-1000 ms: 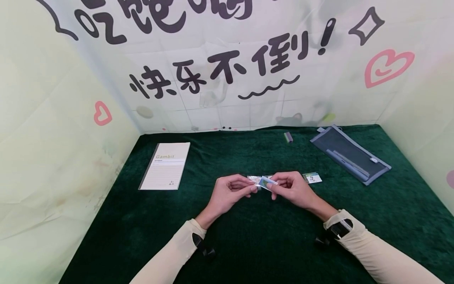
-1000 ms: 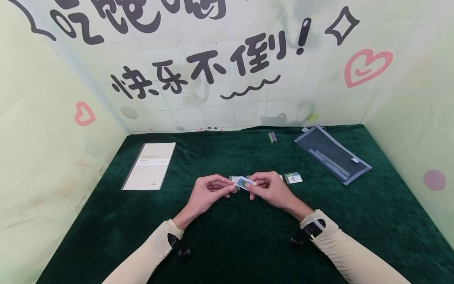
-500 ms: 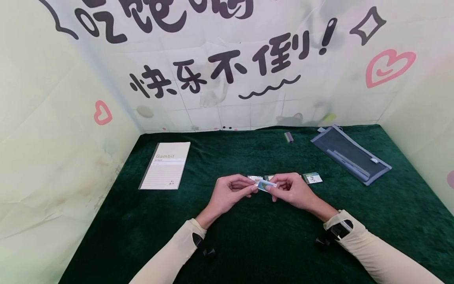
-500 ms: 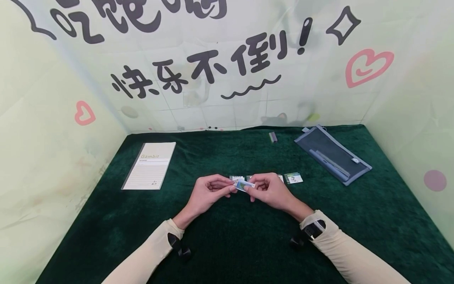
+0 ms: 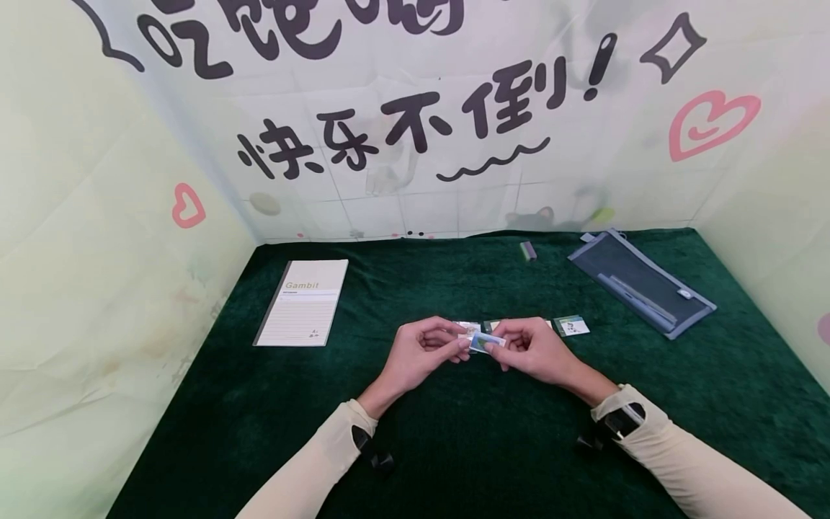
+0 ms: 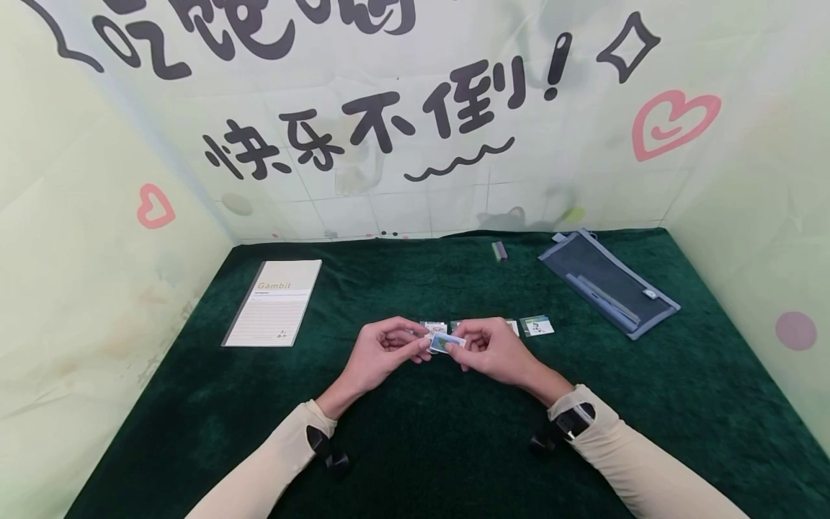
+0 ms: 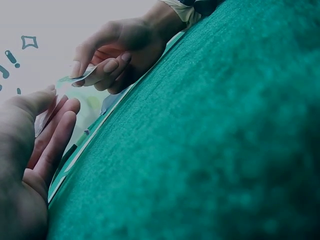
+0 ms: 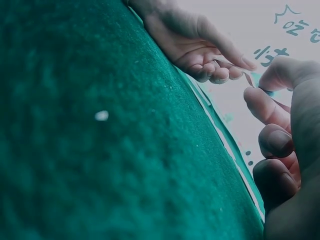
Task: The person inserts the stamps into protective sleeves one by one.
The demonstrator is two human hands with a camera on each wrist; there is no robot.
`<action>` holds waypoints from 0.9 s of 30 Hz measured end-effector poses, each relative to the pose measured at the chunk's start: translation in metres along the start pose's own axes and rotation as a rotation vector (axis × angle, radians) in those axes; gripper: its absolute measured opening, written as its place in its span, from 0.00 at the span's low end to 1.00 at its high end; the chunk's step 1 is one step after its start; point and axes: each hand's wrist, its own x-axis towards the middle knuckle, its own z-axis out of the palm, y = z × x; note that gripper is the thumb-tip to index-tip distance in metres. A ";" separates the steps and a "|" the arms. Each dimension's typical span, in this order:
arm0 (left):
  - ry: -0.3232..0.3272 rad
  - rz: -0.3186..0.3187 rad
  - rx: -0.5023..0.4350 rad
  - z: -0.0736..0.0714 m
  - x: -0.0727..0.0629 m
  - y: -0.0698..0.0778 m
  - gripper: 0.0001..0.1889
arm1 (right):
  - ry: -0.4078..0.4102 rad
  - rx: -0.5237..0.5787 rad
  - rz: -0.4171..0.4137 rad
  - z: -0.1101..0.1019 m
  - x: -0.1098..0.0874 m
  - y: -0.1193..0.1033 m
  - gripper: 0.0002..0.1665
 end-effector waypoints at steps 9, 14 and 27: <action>-0.012 0.003 0.021 0.000 -0.001 -0.001 0.08 | -0.003 -0.035 -0.005 0.002 0.001 0.002 0.06; -0.022 0.009 0.049 -0.001 -0.002 0.000 0.09 | -0.002 -0.058 0.008 0.003 0.001 0.001 0.04; 0.037 0.019 0.017 -0.001 0.000 0.002 0.09 | 0.023 -0.021 0.015 0.005 0.002 0.000 0.06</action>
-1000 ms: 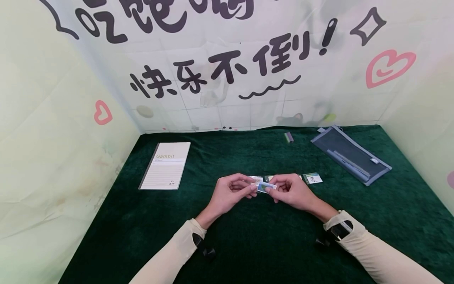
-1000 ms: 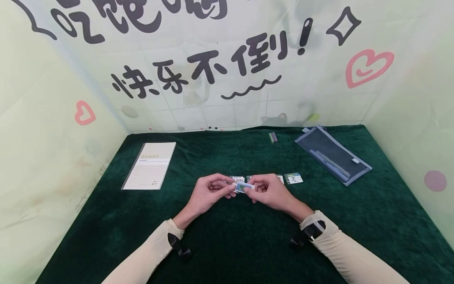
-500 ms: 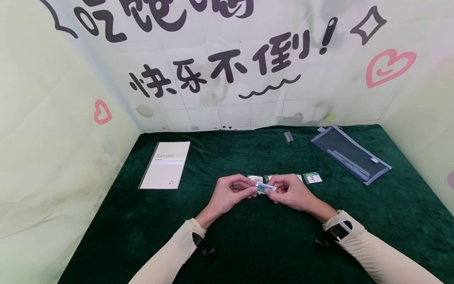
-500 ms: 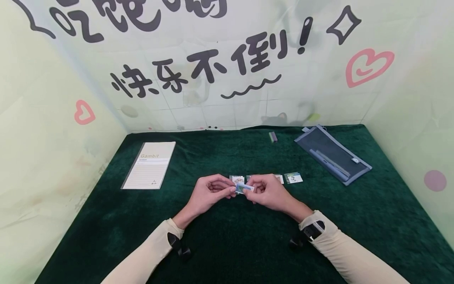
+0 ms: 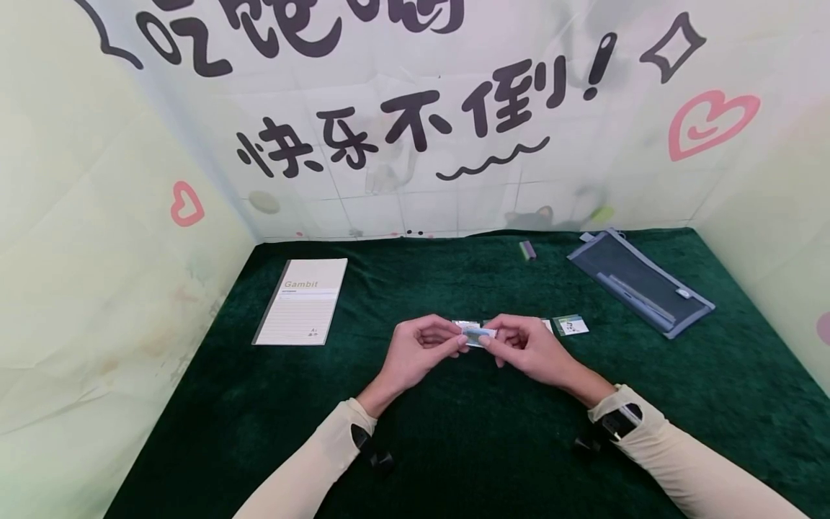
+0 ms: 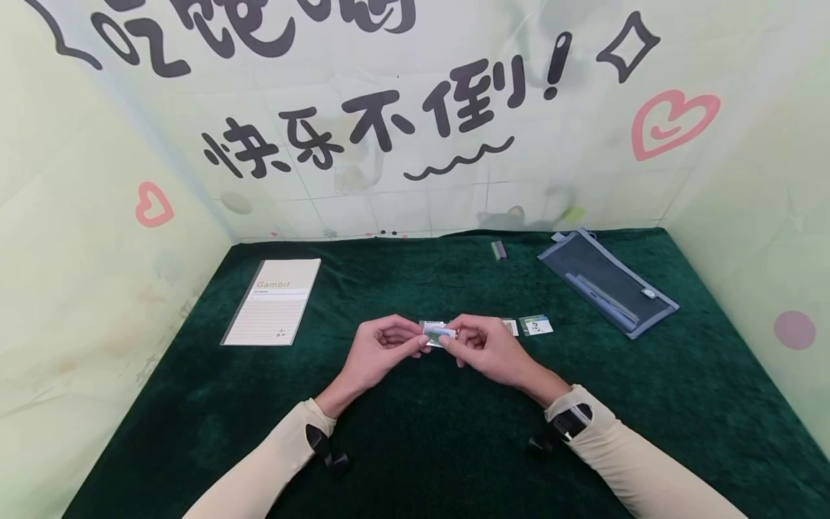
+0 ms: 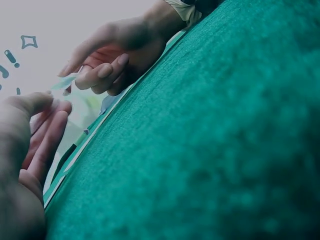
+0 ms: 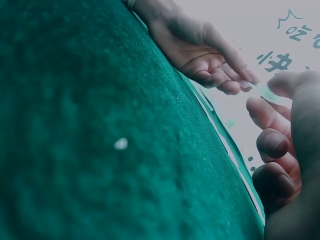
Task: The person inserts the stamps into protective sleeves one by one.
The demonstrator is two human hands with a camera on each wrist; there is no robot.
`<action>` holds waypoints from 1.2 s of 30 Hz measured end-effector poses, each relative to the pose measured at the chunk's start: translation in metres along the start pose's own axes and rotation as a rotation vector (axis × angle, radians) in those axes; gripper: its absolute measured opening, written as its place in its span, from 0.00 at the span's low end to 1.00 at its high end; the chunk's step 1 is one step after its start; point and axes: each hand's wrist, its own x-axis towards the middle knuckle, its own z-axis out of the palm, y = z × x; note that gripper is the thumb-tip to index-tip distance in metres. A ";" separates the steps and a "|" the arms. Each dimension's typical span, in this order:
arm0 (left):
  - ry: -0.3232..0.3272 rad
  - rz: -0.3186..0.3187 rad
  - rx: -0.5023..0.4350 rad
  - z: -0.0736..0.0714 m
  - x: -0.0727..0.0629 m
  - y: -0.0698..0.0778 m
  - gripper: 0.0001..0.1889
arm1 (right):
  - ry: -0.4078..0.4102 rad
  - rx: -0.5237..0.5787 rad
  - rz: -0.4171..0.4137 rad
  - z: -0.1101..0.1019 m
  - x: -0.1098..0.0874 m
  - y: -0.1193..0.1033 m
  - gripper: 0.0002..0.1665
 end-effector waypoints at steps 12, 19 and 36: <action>0.024 -0.026 -0.014 -0.001 0.000 0.000 0.11 | 0.056 0.011 0.015 0.000 0.001 -0.001 0.02; 0.026 -0.018 -0.045 0.000 0.000 0.001 0.13 | 0.049 0.004 0.004 0.000 0.001 -0.002 0.04; -0.077 -0.058 -0.163 -0.001 -0.002 0.001 0.15 | 0.029 -0.007 0.011 0.000 0.000 -0.002 0.05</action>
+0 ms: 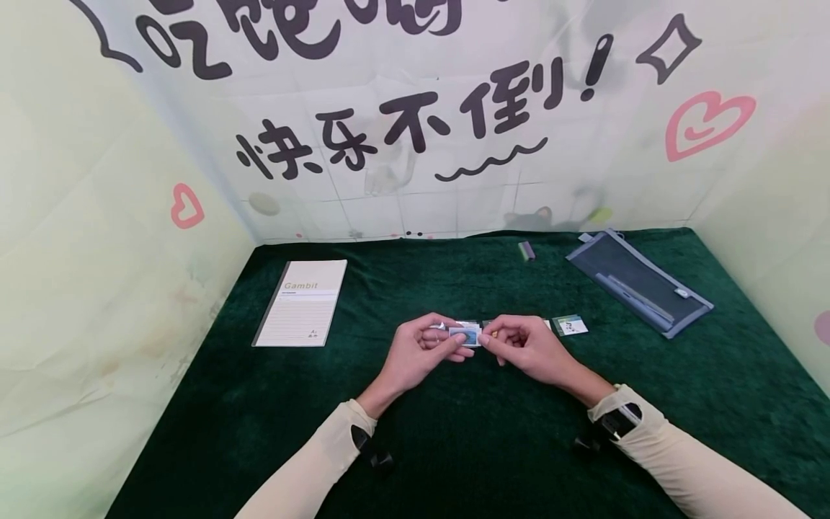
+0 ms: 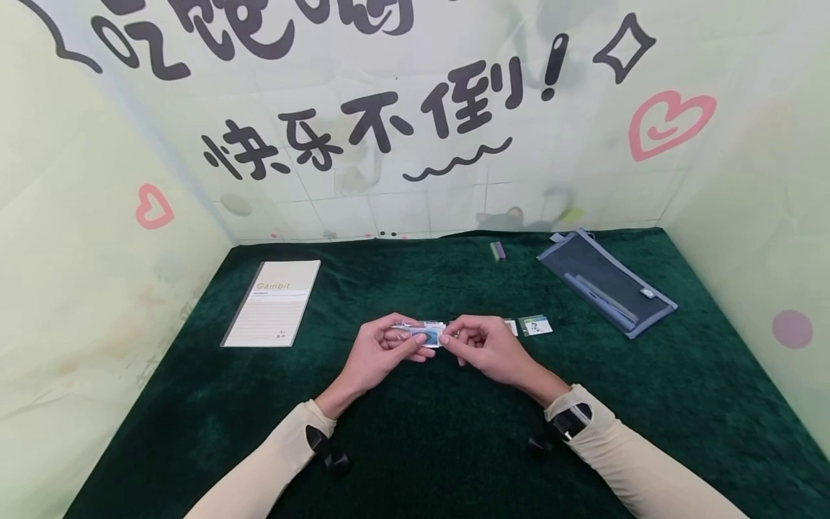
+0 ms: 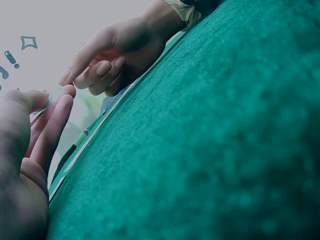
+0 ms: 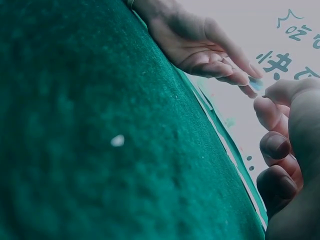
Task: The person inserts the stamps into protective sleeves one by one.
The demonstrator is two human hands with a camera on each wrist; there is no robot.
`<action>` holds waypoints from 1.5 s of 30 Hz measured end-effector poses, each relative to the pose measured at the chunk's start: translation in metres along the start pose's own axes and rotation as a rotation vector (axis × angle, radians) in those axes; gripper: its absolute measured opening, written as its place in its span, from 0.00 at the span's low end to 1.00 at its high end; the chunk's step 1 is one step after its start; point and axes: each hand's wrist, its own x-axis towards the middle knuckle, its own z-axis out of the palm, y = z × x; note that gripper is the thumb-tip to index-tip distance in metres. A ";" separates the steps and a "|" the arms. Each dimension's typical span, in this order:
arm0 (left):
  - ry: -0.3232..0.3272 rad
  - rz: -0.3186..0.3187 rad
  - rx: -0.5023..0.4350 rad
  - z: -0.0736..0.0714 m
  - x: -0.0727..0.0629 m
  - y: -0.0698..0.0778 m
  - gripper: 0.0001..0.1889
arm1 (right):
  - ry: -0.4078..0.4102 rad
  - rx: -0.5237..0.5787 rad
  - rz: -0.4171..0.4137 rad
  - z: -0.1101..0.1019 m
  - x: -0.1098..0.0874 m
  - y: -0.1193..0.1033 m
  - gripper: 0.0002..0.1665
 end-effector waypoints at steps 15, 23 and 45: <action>0.008 0.014 0.030 0.001 -0.001 0.001 0.12 | -0.023 -0.027 0.029 0.001 0.000 0.003 0.03; 0.008 0.015 0.040 0.001 0.000 0.002 0.12 | -0.028 -0.038 0.025 0.001 0.000 0.001 0.03; 0.000 -0.011 0.370 -0.011 0.002 0.018 0.07 | -0.029 -0.124 0.018 0.007 0.018 -0.020 0.02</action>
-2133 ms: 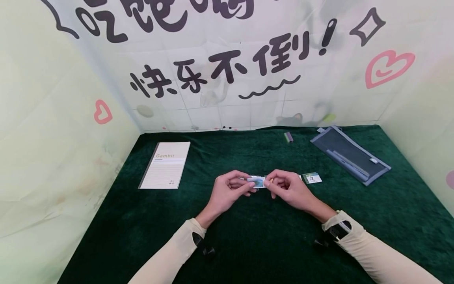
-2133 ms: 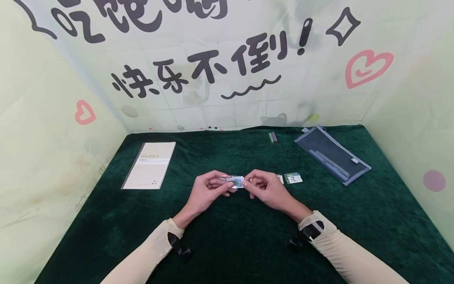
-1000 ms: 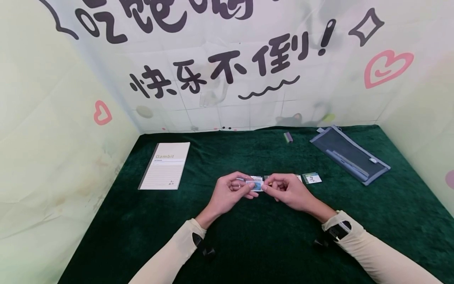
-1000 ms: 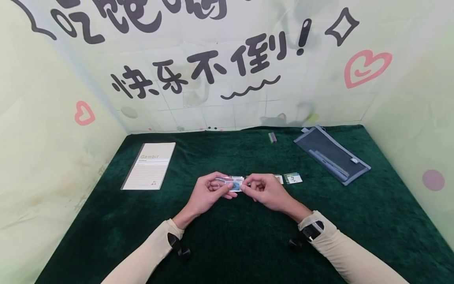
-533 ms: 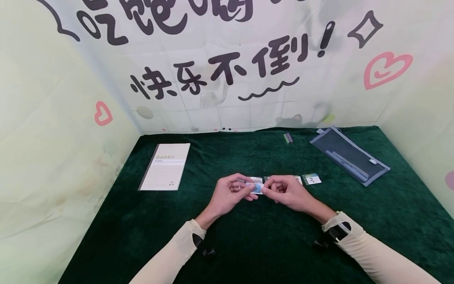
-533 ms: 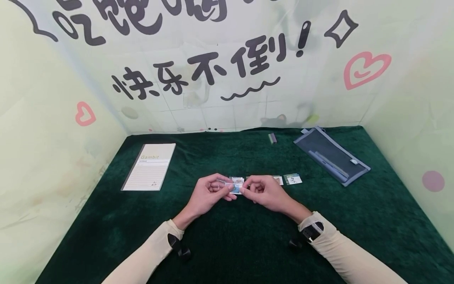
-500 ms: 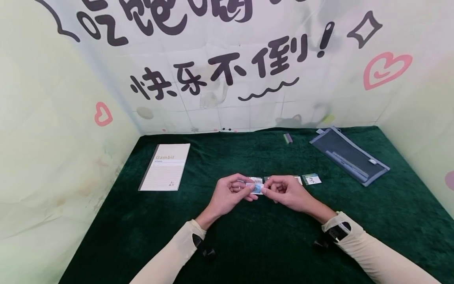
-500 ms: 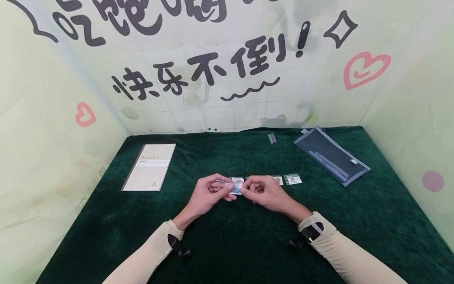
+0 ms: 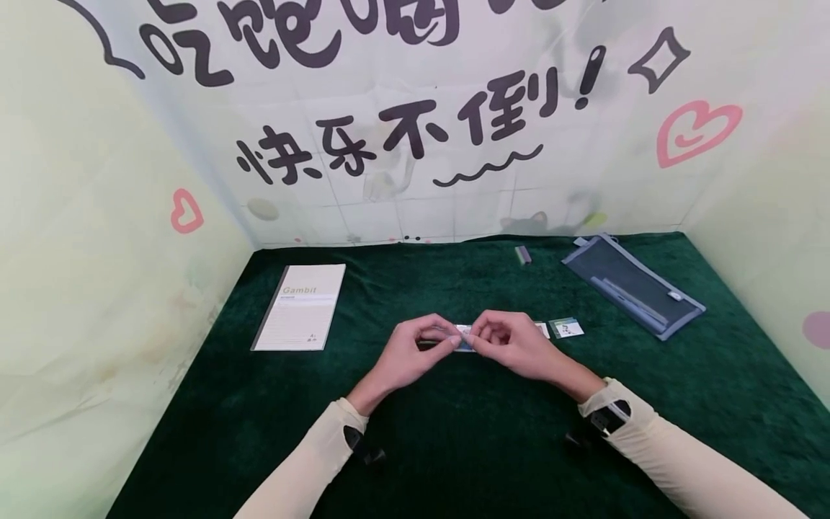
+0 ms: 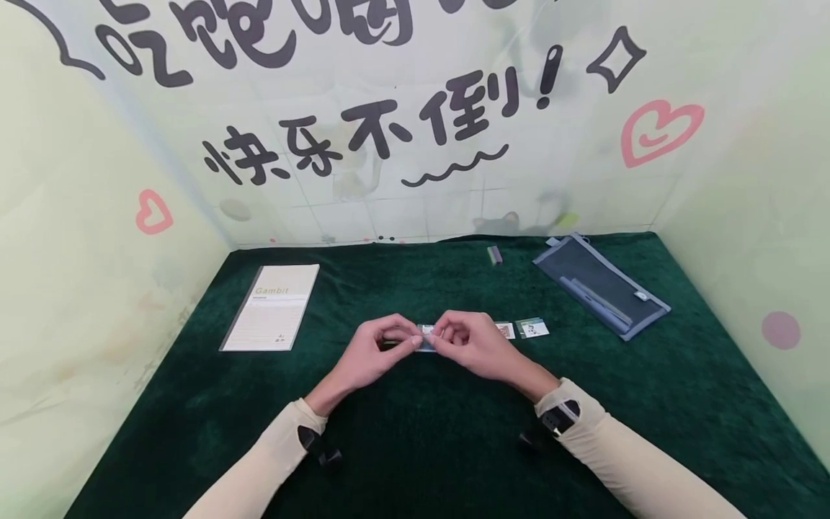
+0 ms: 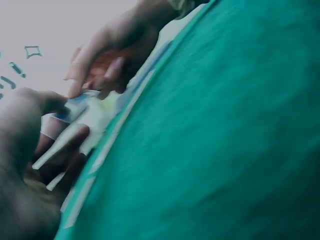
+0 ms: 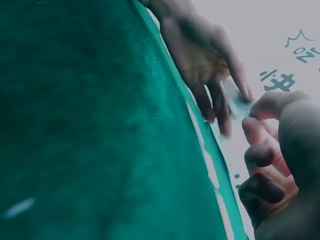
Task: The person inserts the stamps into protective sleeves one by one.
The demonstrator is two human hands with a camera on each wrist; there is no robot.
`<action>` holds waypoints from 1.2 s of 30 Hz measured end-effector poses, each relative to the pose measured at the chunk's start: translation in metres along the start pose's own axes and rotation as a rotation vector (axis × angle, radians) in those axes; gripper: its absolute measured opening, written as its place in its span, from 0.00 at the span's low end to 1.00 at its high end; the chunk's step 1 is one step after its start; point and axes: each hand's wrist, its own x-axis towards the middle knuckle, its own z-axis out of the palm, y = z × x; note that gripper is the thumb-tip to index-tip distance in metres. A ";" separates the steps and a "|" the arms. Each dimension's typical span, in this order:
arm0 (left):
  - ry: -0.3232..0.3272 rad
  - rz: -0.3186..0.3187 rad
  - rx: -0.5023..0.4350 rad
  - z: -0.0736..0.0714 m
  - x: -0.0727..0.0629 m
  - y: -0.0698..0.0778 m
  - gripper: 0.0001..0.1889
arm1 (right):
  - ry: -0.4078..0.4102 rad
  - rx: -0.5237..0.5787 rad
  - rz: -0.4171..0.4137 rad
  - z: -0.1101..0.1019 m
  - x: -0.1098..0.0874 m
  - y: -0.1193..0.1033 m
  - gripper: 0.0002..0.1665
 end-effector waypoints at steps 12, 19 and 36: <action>0.024 -0.171 0.246 -0.077 0.005 -0.002 0.07 | 0.002 -0.039 0.151 0.034 0.063 -0.015 0.05; -0.058 -0.228 0.351 -0.109 -0.001 -0.012 0.05 | -0.042 -0.161 0.198 0.061 0.086 -0.018 0.05; -0.083 -0.335 0.478 -0.121 -0.005 -0.013 0.02 | -0.063 -0.374 0.224 0.088 0.102 -0.026 0.09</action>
